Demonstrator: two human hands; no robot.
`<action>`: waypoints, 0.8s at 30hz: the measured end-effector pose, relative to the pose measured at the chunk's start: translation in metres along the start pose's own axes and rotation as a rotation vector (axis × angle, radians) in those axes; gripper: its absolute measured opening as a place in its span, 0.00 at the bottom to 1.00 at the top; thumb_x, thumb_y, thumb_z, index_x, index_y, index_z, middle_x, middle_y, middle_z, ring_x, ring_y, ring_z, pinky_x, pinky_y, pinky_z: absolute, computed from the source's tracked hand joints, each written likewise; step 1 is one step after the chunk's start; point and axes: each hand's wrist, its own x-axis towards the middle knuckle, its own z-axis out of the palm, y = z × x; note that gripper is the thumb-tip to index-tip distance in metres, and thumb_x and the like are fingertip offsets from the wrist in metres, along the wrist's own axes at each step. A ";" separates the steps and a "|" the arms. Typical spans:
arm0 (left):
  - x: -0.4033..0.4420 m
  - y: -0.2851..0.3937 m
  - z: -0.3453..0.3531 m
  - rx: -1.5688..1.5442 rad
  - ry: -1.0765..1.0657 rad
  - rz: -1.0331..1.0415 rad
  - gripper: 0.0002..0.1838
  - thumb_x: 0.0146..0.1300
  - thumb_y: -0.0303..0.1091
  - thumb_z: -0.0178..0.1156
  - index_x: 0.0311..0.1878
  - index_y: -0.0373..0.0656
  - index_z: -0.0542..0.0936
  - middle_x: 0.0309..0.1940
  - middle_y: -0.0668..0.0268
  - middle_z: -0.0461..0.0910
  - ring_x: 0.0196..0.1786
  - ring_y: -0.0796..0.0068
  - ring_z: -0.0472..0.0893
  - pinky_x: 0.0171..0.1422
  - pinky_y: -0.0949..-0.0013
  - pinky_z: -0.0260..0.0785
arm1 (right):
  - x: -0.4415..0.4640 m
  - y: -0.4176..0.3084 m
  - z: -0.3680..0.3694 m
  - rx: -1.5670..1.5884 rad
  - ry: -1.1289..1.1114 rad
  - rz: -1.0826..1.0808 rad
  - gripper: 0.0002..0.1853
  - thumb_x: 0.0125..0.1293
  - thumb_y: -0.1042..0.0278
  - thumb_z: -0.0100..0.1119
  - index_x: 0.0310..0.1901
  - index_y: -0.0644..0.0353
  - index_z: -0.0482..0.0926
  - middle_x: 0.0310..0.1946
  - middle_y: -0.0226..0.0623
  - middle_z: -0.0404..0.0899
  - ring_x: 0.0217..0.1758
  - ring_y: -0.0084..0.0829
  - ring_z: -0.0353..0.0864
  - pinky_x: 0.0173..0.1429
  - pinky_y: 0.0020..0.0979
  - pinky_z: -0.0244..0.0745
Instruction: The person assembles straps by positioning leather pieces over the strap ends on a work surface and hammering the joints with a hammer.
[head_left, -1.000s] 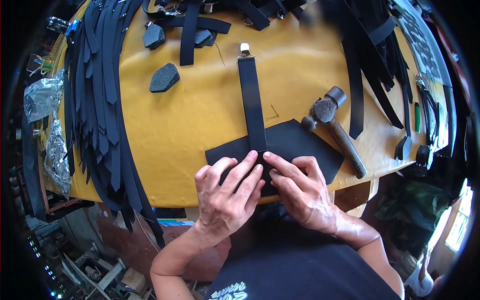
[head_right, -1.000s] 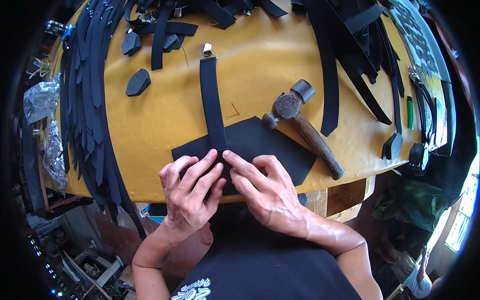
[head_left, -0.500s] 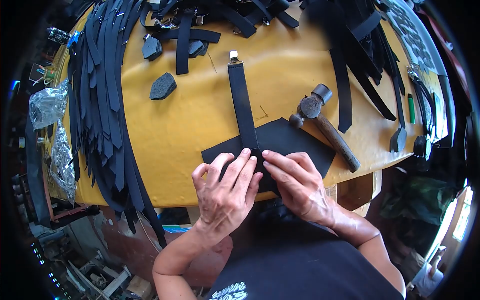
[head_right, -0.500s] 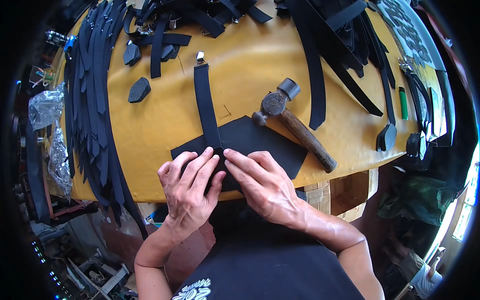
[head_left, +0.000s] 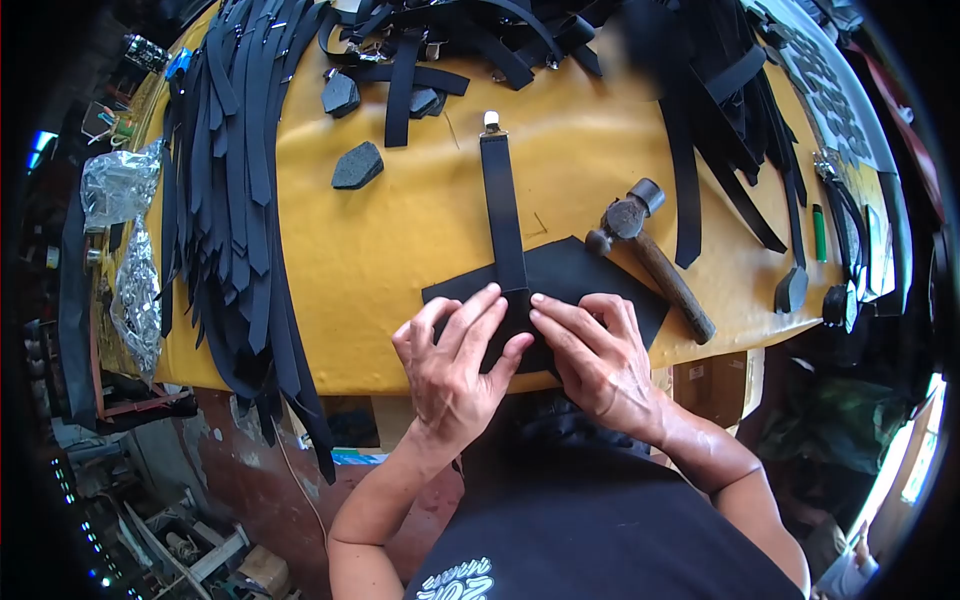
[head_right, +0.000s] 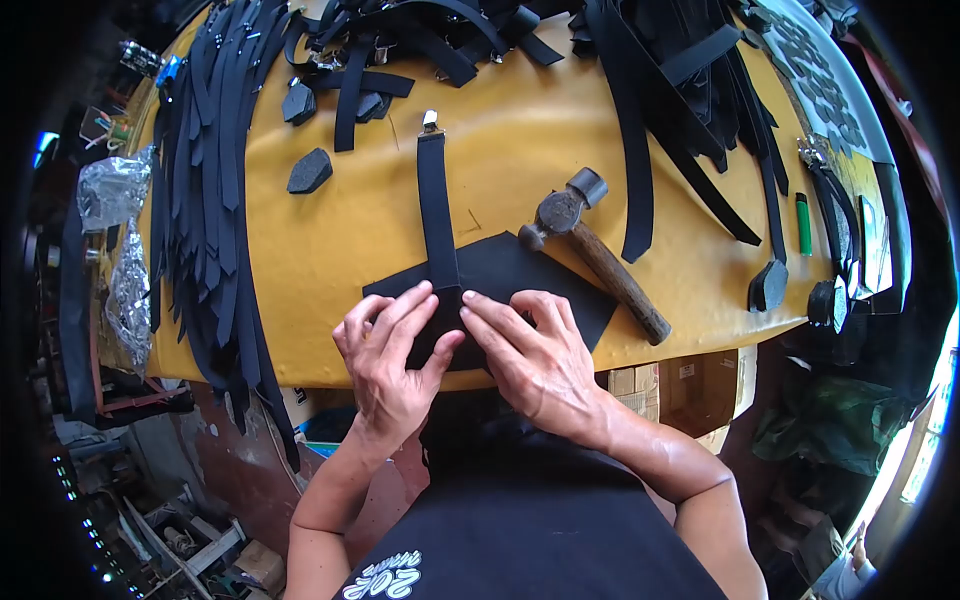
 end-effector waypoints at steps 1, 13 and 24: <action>-0.001 0.001 0.000 0.033 0.006 0.009 0.21 0.60 0.48 0.75 0.52 0.47 0.89 0.58 0.73 0.85 0.56 0.63 0.76 0.65 0.59 0.61 | 0.001 0.000 -0.001 -0.005 -0.004 0.004 0.30 0.51 0.74 0.69 0.61 0.61 0.81 0.65 0.32 0.78 0.54 0.39 0.74 0.61 0.40 0.70; -0.006 0.001 0.000 0.152 0.042 0.023 0.18 0.64 0.47 0.71 0.52 0.48 0.90 0.66 0.67 0.82 0.58 0.62 0.74 0.66 0.58 0.58 | 0.002 -0.004 -0.002 -0.132 -0.045 0.006 0.31 0.53 0.74 0.66 0.64 0.61 0.79 0.67 0.32 0.73 0.59 0.40 0.71 0.63 0.42 0.66; -0.009 0.002 0.006 0.057 0.118 0.011 0.13 0.64 0.41 0.72 0.45 0.43 0.91 0.62 0.59 0.83 0.60 0.59 0.75 0.64 0.56 0.60 | 0.000 -0.004 0.003 -0.059 0.057 0.041 0.19 0.60 0.72 0.68 0.54 0.59 0.85 0.61 0.30 0.79 0.60 0.41 0.73 0.64 0.41 0.67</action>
